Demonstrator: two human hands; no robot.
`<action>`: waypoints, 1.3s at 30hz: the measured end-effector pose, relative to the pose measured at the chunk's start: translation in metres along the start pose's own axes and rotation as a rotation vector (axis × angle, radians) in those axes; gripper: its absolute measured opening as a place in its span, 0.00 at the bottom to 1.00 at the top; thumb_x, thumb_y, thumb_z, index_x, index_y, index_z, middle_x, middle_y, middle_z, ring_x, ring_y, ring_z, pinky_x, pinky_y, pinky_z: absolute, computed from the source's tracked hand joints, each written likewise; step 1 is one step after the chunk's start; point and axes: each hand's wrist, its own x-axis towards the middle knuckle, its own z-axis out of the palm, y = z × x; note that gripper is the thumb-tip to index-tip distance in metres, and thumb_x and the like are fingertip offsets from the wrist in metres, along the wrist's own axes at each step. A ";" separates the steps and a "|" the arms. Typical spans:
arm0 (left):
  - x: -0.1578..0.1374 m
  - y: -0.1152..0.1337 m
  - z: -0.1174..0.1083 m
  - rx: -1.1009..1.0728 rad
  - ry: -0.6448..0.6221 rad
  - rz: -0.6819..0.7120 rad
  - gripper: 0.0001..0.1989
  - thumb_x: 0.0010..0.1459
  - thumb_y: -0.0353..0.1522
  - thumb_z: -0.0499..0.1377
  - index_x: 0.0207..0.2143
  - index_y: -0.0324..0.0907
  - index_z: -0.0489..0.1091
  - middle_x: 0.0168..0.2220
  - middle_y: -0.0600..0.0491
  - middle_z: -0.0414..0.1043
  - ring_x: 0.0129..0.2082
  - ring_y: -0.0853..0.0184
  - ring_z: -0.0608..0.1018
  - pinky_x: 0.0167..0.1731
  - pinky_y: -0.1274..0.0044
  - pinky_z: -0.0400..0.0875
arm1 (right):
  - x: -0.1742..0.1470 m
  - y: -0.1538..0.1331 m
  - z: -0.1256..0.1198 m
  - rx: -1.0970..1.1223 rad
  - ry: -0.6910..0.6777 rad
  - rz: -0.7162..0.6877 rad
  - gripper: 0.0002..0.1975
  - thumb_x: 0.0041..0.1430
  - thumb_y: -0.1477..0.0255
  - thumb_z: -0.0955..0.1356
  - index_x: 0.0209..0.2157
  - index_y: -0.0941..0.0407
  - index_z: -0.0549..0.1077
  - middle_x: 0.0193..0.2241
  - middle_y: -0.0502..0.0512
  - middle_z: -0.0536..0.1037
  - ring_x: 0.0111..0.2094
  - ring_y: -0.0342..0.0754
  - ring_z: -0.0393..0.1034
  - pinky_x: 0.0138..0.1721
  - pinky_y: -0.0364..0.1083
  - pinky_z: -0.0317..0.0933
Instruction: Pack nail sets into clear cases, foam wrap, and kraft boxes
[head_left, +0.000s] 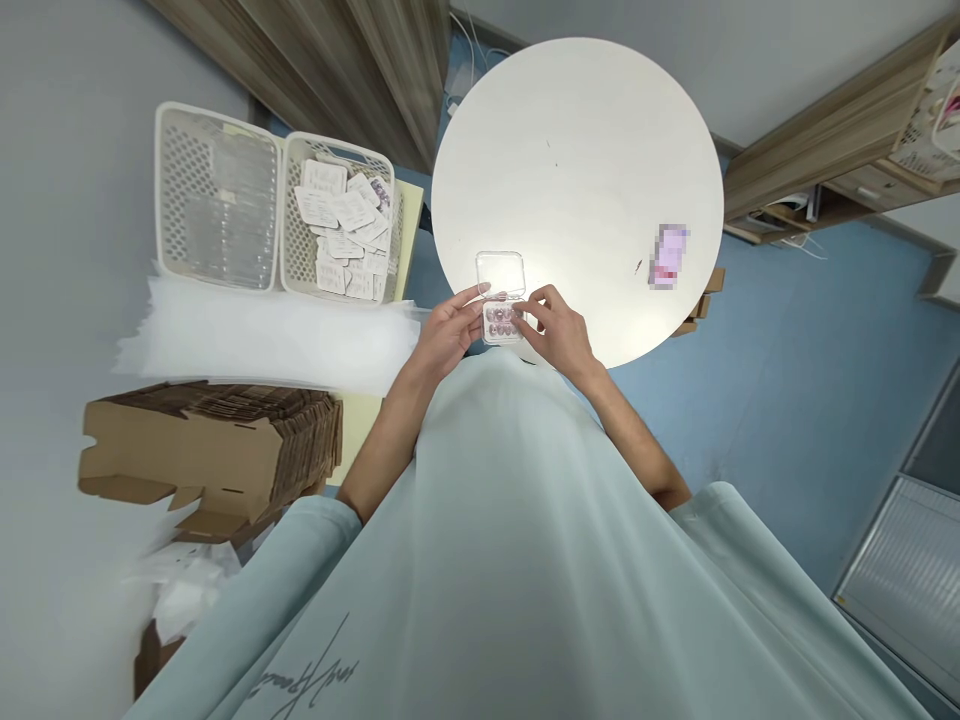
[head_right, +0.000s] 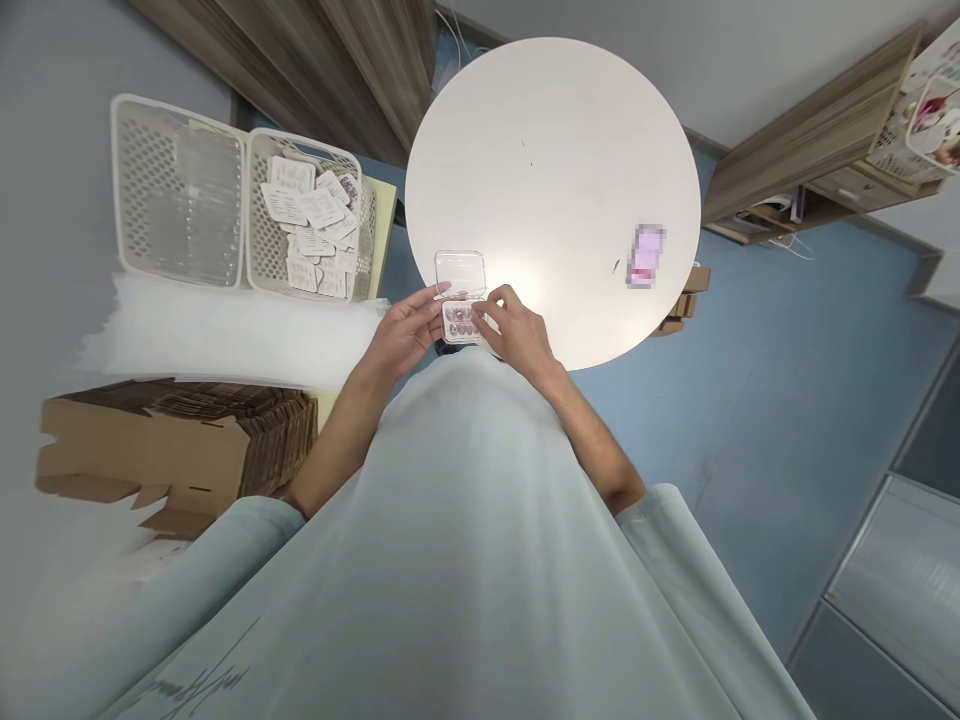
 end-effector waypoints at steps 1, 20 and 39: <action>0.000 0.000 -0.001 -0.004 -0.004 -0.003 0.33 0.66 0.42 0.74 0.69 0.41 0.76 0.63 0.38 0.84 0.65 0.47 0.84 0.66 0.56 0.80 | 0.002 -0.001 -0.001 0.041 0.029 0.018 0.21 0.78 0.47 0.70 0.52 0.48 0.85 0.51 0.58 0.79 0.38 0.49 0.76 0.41 0.49 0.75; -0.017 -0.015 -0.011 -0.067 -0.022 -0.091 0.23 0.63 0.40 0.77 0.57 0.40 0.85 0.59 0.39 0.86 0.59 0.50 0.87 0.59 0.61 0.83 | 0.047 0.006 -0.002 0.416 0.170 0.159 0.28 0.70 0.39 0.73 0.44 0.51 0.86 0.42 0.53 0.84 0.36 0.45 0.75 0.39 0.47 0.73; -0.025 0.005 -0.009 -0.028 0.051 0.017 0.22 0.66 0.44 0.75 0.55 0.40 0.84 0.61 0.40 0.85 0.65 0.46 0.84 0.61 0.59 0.85 | -0.027 -0.018 -0.004 0.410 -0.067 0.059 0.23 0.67 0.43 0.77 0.46 0.48 0.85 0.41 0.53 0.81 0.37 0.48 0.75 0.38 0.49 0.72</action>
